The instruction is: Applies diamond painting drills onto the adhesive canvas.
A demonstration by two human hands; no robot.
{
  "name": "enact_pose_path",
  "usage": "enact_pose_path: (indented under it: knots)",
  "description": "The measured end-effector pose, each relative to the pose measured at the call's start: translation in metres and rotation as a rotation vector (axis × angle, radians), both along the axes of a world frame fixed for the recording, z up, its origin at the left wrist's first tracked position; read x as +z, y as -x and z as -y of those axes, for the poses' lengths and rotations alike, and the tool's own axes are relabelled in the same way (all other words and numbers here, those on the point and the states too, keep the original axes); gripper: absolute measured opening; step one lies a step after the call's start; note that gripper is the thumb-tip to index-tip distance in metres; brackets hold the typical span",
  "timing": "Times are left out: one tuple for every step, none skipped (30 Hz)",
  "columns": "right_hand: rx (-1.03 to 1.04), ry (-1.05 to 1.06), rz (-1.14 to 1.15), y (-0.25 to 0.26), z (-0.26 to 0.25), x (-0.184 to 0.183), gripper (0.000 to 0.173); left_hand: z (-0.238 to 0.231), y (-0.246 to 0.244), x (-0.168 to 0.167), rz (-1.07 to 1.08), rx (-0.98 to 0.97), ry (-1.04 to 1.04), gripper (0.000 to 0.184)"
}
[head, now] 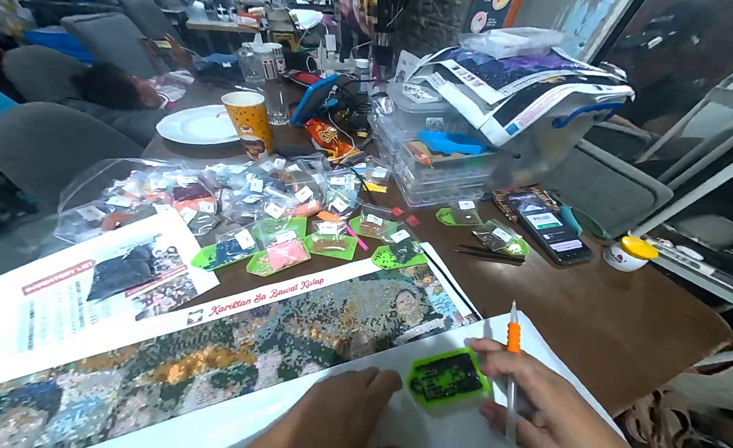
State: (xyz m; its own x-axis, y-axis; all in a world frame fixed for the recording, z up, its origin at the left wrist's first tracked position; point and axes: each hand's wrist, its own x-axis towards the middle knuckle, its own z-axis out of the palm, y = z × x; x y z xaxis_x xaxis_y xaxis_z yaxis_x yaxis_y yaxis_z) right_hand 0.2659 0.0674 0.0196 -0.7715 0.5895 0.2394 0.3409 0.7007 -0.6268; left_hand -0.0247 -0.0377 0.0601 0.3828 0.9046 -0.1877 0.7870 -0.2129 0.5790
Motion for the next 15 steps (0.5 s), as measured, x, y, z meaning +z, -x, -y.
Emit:
enact_pose_path:
  knots:
    - [-0.013,-0.008,0.004,0.001,0.001,-0.002,0.036,0.006,0.004,-0.010,0.029,-0.023,-0.099,0.045]
    - [-0.030,-0.020,0.016,0.003,0.002,-0.003,0.035,0.009,0.007,-0.020,0.051,-0.053,-0.211,0.036]
    - [-0.043,-0.034,0.027,0.004,0.002,-0.004,0.034,0.011,0.009,-0.030,0.071,-0.085,-0.316,0.029]
    - [-0.048,-0.043,0.037,0.006,0.003,-0.005,0.034,0.012,0.011,-0.039,0.085,-0.115,-0.401,0.024]
    - [-0.053,-0.054,0.047,0.009,0.003,-0.004,0.033,0.012,0.012,-0.045,0.100,-0.136,-0.455,0.022]
    - [-0.058,-0.069,0.054,0.012,0.003,-0.004,0.031,0.011,0.014,-0.048,0.114,-0.147,-0.478,0.022]
    - [-0.069,-0.087,0.058,0.015,0.004,-0.005,0.029,0.010,0.015,-0.048,0.124,-0.154,-0.480,0.022]
    - [-0.082,-0.108,0.062,0.017,0.005,-0.006,0.027,0.010,0.017,-0.048,0.128,-0.160,-0.481,0.022]
    - [-0.090,-0.131,0.063,0.018,0.006,-0.008,0.025,0.010,0.018,-0.049,0.125,-0.162,-0.485,0.022]
    - [-0.090,-0.140,0.060,0.019,0.006,-0.009,0.025,0.010,0.019,-0.049,0.126,-0.161,-0.489,0.022]
    - [-0.087,-0.140,0.064,0.020,0.006,-0.007,0.025,0.010,0.020,-0.048,0.130,-0.158,-0.489,0.022]
    - [-0.084,-0.135,0.073,0.022,0.008,-0.006,0.025,0.010,0.020,-0.047,0.137,-0.151,-0.486,0.021]
    - [-0.081,-0.128,0.082,0.024,0.010,-0.003,0.025,0.011,0.019,-0.047,0.144,-0.138,-0.484,0.021]
    - [-0.073,-0.118,0.092,0.028,0.014,0.000,0.023,0.012,0.019,-0.047,0.152,-0.118,-0.480,0.020]
    - [-0.062,-0.105,0.099,0.032,0.017,0.003,0.023,0.013,0.019,-0.046,0.160,-0.086,-0.478,0.021]
